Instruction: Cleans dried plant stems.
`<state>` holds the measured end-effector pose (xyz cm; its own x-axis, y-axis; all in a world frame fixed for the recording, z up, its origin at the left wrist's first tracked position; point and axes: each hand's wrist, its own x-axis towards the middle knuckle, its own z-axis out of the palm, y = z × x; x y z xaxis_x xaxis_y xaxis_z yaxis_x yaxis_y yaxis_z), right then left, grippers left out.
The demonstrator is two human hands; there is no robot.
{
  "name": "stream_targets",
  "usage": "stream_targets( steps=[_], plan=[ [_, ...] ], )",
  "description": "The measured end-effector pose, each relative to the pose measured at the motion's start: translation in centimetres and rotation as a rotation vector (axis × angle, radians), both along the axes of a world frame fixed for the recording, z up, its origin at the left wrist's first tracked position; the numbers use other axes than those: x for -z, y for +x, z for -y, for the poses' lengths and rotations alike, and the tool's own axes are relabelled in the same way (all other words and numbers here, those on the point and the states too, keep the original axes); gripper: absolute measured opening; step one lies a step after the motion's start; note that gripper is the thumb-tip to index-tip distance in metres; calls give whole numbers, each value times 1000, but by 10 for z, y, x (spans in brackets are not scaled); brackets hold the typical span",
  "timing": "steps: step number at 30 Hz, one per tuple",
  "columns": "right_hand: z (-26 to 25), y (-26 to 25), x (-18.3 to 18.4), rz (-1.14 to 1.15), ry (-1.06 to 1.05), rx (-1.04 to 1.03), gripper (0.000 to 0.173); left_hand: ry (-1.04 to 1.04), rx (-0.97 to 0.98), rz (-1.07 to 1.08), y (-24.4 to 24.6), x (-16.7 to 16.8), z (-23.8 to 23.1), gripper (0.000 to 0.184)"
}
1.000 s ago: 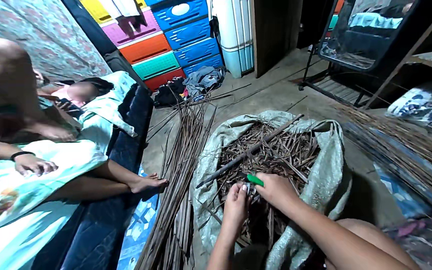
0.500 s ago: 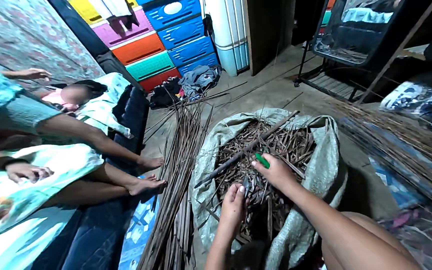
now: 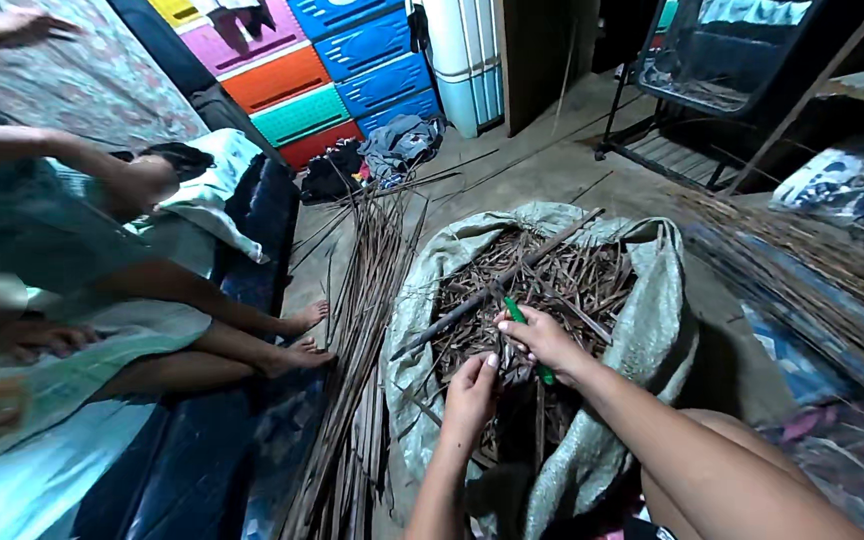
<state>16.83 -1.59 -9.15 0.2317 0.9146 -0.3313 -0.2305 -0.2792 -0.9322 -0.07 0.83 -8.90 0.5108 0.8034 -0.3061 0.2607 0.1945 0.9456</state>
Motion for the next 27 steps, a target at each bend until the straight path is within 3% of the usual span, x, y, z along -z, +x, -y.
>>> stream_targets(
  steps=[6,10,13,18,27],
  plan=[
    [-4,2,6,-50,-56,44,19,216,158,-275,0,0,-3,38],
    [-4,-3,2,92,-32,-79,21,244,189,-297,-1,1,-6,38],
    [-2,-8,0,177,76,-135,24,221,127,-236,0,3,-7,30],
    [7,-15,-10,274,142,-24,28,44,-82,-16,-1,5,-11,26],
    [30,-61,5,122,185,122,37,90,-254,189,5,11,-5,17]
  ],
)
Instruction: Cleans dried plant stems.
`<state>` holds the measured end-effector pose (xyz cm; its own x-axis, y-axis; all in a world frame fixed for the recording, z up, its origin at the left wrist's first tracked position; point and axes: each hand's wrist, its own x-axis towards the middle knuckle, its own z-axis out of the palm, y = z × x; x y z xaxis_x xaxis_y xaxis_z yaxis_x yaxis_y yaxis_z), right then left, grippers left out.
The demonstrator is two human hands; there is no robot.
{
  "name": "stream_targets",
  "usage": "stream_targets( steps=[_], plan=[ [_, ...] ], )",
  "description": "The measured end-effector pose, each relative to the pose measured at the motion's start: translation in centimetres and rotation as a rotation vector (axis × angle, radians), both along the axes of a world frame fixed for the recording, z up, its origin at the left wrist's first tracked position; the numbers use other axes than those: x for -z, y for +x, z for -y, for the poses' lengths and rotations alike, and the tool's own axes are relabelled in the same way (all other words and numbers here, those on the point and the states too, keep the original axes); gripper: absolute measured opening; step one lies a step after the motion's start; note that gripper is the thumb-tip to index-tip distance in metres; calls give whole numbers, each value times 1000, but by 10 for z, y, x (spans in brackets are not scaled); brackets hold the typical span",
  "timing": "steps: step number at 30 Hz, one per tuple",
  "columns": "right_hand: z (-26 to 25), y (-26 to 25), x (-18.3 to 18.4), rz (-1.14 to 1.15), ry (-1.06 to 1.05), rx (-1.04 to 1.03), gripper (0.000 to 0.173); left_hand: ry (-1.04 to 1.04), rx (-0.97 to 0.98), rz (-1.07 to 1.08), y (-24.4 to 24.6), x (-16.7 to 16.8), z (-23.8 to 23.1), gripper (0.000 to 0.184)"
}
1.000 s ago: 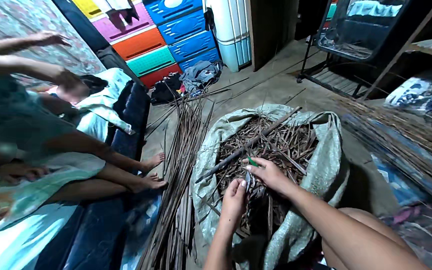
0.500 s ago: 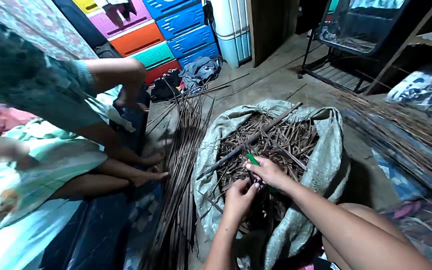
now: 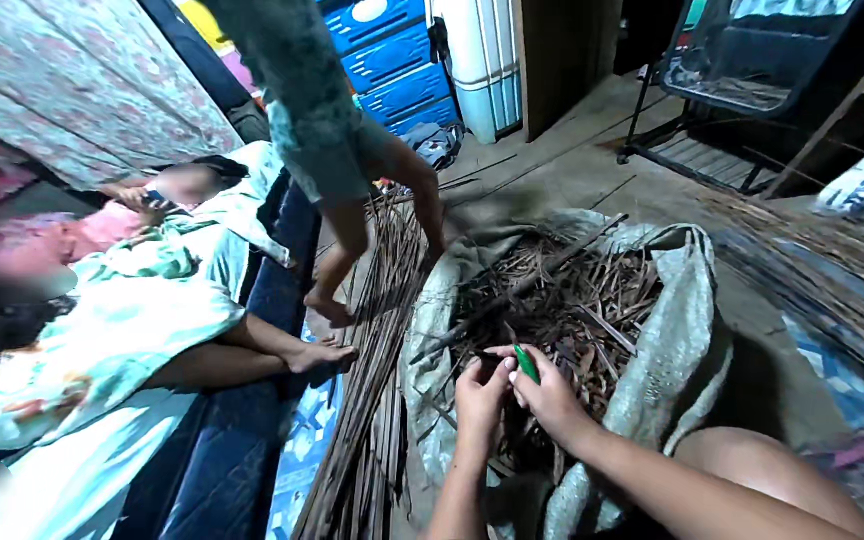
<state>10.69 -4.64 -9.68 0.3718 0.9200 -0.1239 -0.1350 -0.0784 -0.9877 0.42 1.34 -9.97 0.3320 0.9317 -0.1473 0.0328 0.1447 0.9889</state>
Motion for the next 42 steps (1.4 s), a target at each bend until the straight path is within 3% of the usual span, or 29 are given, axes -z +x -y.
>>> stream_targets(
  steps=[3,5,10,12,15,19,22,25,29,31,33,35,37,40,42],
  plan=[
    [2,-5,3,84,100,88,39,17,-5,20,0,0,1,19],
    [11,-9,-9,94,142,-14,35,33,-30,-50,2,0,-1,16],
    [47,-42,-51,-235,-77,-977,45,149,-55,-429,8,10,-11,21],
    [44,-45,-41,-194,-201,-1140,43,180,-39,-514,9,8,-10,24],
    [22,-22,-10,-117,-162,-1015,46,148,-74,-470,9,15,-12,22],
    [0,25,-30,196,-203,-540,36,108,-99,-387,6,9,-14,23],
    [-8,44,-33,220,-213,-214,36,112,-78,-235,9,7,-7,26],
    [-12,46,-25,187,-263,-177,43,106,-52,-54,15,8,3,28],
    [-16,42,-20,328,-343,-197,36,29,-43,51,18,8,11,34],
    [-18,44,-21,387,-370,-193,36,-22,-8,-9,18,3,14,43],
    [-20,46,-22,433,-387,-183,36,-1,72,-260,15,-3,21,53],
    [-22,48,-20,474,-395,-164,37,108,191,-533,12,-9,32,64],
    [-25,50,-18,498,-412,-156,37,410,181,-657,12,-11,50,56],
    [-31,51,-18,502,-456,-194,38,953,141,-427,16,-13,69,39],
    [-32,46,-17,512,-457,-181,37,1102,356,-244,21,-12,82,42]
  ],
)
